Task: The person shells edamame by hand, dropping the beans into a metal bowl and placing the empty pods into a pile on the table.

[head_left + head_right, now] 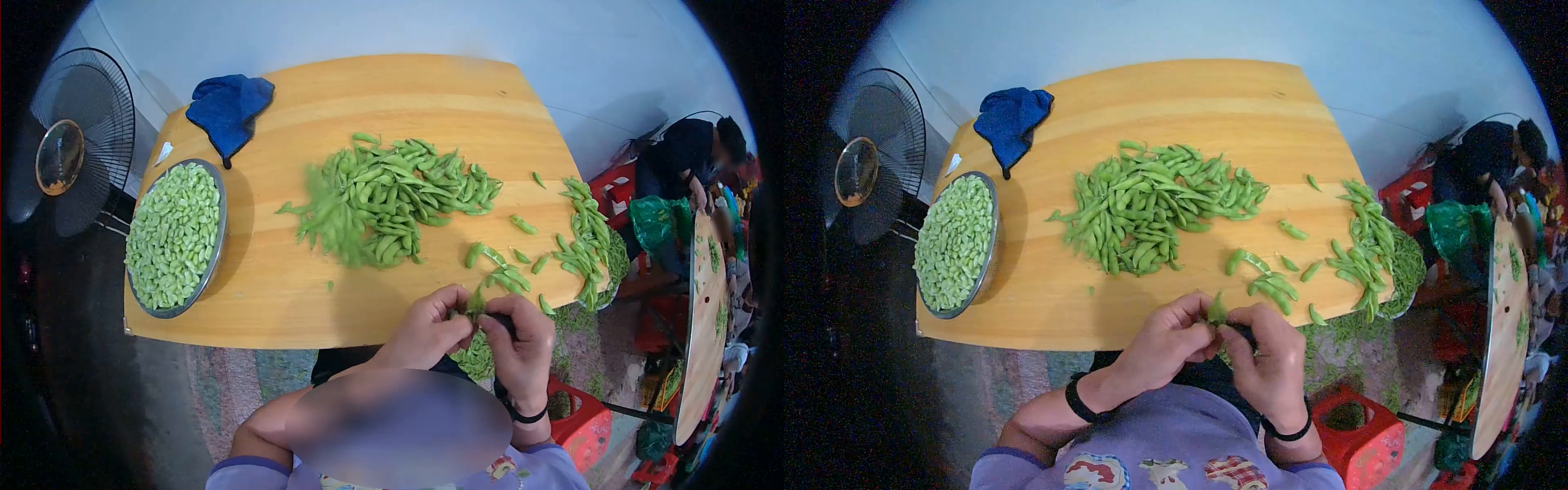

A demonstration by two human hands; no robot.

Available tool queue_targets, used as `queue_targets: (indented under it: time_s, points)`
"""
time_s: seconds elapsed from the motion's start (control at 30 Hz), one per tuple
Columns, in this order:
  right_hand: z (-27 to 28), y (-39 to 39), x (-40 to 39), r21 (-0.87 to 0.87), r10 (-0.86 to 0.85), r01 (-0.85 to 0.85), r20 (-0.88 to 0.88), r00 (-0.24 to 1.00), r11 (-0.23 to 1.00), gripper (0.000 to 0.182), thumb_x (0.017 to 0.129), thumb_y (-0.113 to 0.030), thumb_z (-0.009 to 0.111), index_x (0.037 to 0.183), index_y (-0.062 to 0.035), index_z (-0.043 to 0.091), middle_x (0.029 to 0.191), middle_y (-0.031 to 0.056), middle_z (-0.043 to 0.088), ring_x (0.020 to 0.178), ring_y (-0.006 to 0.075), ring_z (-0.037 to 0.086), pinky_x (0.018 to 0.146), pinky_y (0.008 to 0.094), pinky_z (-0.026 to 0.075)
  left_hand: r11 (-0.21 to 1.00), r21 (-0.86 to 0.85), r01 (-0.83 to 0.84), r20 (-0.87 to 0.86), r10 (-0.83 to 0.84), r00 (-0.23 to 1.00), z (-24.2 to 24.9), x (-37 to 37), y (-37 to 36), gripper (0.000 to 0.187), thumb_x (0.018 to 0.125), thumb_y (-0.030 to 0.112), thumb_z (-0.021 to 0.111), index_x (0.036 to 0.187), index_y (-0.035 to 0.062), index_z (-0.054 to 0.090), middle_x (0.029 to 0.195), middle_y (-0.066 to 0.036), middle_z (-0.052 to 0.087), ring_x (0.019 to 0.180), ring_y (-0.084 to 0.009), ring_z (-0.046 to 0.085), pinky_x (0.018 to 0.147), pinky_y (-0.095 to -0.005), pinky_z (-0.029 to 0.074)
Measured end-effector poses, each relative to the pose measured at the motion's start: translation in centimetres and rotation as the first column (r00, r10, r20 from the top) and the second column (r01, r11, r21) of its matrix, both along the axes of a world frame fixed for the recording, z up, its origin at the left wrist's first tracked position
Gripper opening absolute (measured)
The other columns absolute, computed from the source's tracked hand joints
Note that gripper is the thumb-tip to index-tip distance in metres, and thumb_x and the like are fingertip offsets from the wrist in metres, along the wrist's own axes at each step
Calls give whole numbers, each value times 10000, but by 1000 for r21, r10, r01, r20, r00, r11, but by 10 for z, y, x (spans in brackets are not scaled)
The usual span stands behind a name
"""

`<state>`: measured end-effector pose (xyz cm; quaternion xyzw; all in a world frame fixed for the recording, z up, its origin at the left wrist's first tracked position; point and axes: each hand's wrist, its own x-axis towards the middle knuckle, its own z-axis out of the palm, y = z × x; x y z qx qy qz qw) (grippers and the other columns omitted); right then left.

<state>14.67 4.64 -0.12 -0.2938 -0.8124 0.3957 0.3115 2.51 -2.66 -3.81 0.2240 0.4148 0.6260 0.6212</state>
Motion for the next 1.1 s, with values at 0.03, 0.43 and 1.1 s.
queue_targets:
  time_s: [0.03, 0.43, 1.1]
  points:
    - [1, 0, 3, -43, -50, 49, -24, 998, 998, 100, 702, 48, 585, 797, 23, 564, 668, 111, 548, 560, 196, 530, 533, 279, 415, 1000, 1, -1, -7, 1, 1000, 7, -5, -2, 180, 844, 66, 458, 1011, 49, 524, 796, 10, 528, 630, -53, 473, 518, -182, 376]
    - [4, 29, 70, -378, -287, 224, -117, 951, 898, 522, 722, 74, 530, 1235, 20, 458, 761, 22, 527, 674, 73, 475, 618, 189, 389, 917, 45, -397, -989, -14, -145, 10, -172, -6, 187, 690, 132, 664, 793, -9, 596, 771, -169, 595, 720, -290, 585, 648, -351, 455]
    - [3, 24, -25, -577, 281, -341, -194, 940, 742, 158, 842, -84, 571, 979, -4, 575, 688, -13, 532, 597, 49, 470, 525, 198, 392, 969, 4, -248, -113, 247, 962, 38, -73, -14, 108, 842, 94, 503, 908, 23, 551, 782, -34, 563, 576, -44, 434, 474, -175, 325]
